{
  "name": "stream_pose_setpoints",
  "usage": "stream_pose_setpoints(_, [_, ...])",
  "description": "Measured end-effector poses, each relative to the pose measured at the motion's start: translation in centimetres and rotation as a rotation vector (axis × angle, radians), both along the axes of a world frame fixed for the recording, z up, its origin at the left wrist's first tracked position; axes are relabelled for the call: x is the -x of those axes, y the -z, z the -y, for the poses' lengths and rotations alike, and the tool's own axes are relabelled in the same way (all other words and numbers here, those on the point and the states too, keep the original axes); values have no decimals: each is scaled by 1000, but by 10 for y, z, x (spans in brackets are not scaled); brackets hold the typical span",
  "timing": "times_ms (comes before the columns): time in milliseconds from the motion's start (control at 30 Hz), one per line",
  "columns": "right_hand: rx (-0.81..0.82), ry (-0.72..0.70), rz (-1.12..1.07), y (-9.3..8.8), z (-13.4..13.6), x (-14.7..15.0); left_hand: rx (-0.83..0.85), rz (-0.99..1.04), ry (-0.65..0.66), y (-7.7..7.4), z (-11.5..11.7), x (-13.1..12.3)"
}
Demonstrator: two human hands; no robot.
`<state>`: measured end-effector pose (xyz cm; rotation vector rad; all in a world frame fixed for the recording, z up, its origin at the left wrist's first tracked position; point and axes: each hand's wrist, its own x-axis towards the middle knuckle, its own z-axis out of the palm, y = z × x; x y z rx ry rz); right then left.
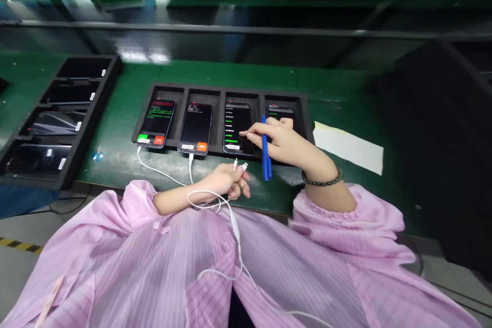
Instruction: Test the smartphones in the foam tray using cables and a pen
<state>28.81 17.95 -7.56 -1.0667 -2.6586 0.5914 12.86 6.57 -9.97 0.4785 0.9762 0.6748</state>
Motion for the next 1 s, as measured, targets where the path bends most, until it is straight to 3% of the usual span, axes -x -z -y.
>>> stream_pose_setpoints(267, [-29,3,-52,8,-1,5,140,83,-267,-6,-6,-21])
stream_pose_setpoints(433, [-59,59,-60,-1,-6,7,164,90,-376,-7,-6,-28])
stream_pose_setpoints(633, [-110,207,51,-5,-45,15,164,95,-425,-8,-5,-31])
stream_pose_setpoints(800, [-71,185,166,8,-83,26,147,109,-443,-7,-3,-30])
stream_pose_setpoints(1000, [-35,145,170,12,-89,33,157,109,-454,-9,-5,-26])
